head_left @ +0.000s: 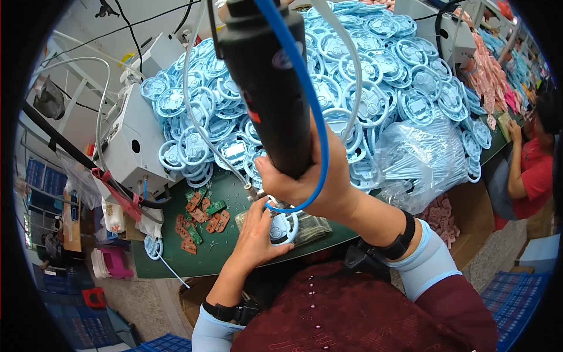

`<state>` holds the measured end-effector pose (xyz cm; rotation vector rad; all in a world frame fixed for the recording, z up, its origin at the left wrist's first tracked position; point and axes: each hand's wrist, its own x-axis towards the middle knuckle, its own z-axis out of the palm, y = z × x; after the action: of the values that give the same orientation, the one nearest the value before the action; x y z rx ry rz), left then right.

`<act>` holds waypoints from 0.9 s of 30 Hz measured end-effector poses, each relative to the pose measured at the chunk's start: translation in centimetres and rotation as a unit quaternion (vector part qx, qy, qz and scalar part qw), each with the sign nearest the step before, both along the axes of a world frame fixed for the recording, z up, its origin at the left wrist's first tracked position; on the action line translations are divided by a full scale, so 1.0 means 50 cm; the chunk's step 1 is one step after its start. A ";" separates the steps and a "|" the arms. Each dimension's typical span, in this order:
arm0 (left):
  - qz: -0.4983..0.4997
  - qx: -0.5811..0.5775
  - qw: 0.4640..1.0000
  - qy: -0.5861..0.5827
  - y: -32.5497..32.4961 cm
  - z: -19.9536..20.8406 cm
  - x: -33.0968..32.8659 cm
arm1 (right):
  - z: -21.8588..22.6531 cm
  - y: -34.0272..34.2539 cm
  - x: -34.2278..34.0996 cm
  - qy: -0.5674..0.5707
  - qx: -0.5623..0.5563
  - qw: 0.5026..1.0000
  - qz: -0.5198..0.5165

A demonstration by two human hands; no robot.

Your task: Assembling small blue plastic toy components using an electric screwdriver and placing finished items in a box.

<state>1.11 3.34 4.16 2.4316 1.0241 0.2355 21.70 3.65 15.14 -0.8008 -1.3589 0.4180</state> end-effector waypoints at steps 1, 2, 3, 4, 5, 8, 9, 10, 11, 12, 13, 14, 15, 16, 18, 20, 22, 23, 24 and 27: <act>0.000 -0.001 1.000 0.001 0.000 -0.002 0.000 | -0.005 0.000 -0.002 -0.011 0.014 1.000 -0.018; -0.002 0.003 1.000 -0.005 0.001 -0.003 0.001 | -0.007 0.000 -0.003 -0.022 0.028 0.999 -0.035; -0.003 0.007 1.000 -0.012 0.001 -0.004 0.001 | -0.009 0.001 -0.003 -0.021 0.027 0.999 -0.035; -0.003 0.006 1.000 -0.011 -0.001 -0.003 0.000 | -0.009 0.003 -0.002 -0.025 0.035 0.998 -0.036; 0.001 0.012 1.000 0.000 -0.003 -0.002 -0.001 | -0.010 0.003 -0.002 -0.029 0.043 0.998 -0.037; 0.007 0.022 1.000 0.015 -0.006 -0.001 -0.001 | -0.009 0.005 -0.003 -0.028 0.045 0.998 -0.037; 0.009 0.024 1.000 0.018 -0.007 -0.002 -0.001 | -0.010 0.005 -0.003 -0.028 0.044 0.998 -0.036; 0.009 0.024 0.999 0.018 -0.008 -0.001 -0.001 | -0.010 0.006 -0.003 -0.019 0.045 0.998 -0.027; 0.014 0.024 0.999 0.027 -0.010 0.000 -0.001 | -0.010 0.006 -0.003 -0.010 0.046 0.999 -0.017; 0.019 0.025 0.999 0.036 -0.011 0.002 0.000 | -0.011 0.007 -0.004 -0.010 0.046 0.999 -0.018; 0.018 0.024 0.999 0.037 -0.010 0.005 0.000 | -0.011 0.009 -0.006 -0.004 0.056 0.998 -0.016; 0.016 0.021 0.999 0.026 -0.008 0.008 0.001 | -0.012 0.010 -0.006 0.001 0.066 0.998 -0.015; 0.014 0.018 1.000 0.016 -0.006 0.010 0.001 | -0.011 0.009 -0.006 0.002 0.066 0.998 -0.015; 0.014 0.018 1.000 0.017 -0.007 0.010 0.001 | -0.009 0.006 -0.005 0.001 0.055 0.998 -0.011; 0.017 0.032 0.999 0.024 -0.008 0.010 0.002 | -0.010 0.006 -0.003 0.001 0.043 0.999 -0.008; 0.025 0.019 0.999 0.040 -0.009 0.012 0.005 | -0.016 0.008 -0.001 0.000 0.023 1.000 0.014; 0.036 0.005 0.998 0.056 -0.012 0.012 0.003 | -0.014 0.007 -0.002 0.000 0.024 1.000 0.012; 0.038 0.005 0.998 0.053 -0.013 0.010 0.001 | -0.013 0.007 -0.003 -0.001 0.025 1.000 0.010; 0.039 0.005 0.998 0.049 -0.013 0.008 0.001 | -0.012 0.007 -0.003 -0.001 0.024 1.000 0.009; 0.044 0.007 0.997 0.056 -0.013 0.006 0.005 | -0.013 0.009 -0.002 -0.001 0.032 0.999 -0.001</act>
<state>1.38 2.67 4.45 2.4394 1.1826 0.1384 21.61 4.12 14.50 -0.7502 -1.3664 0.3713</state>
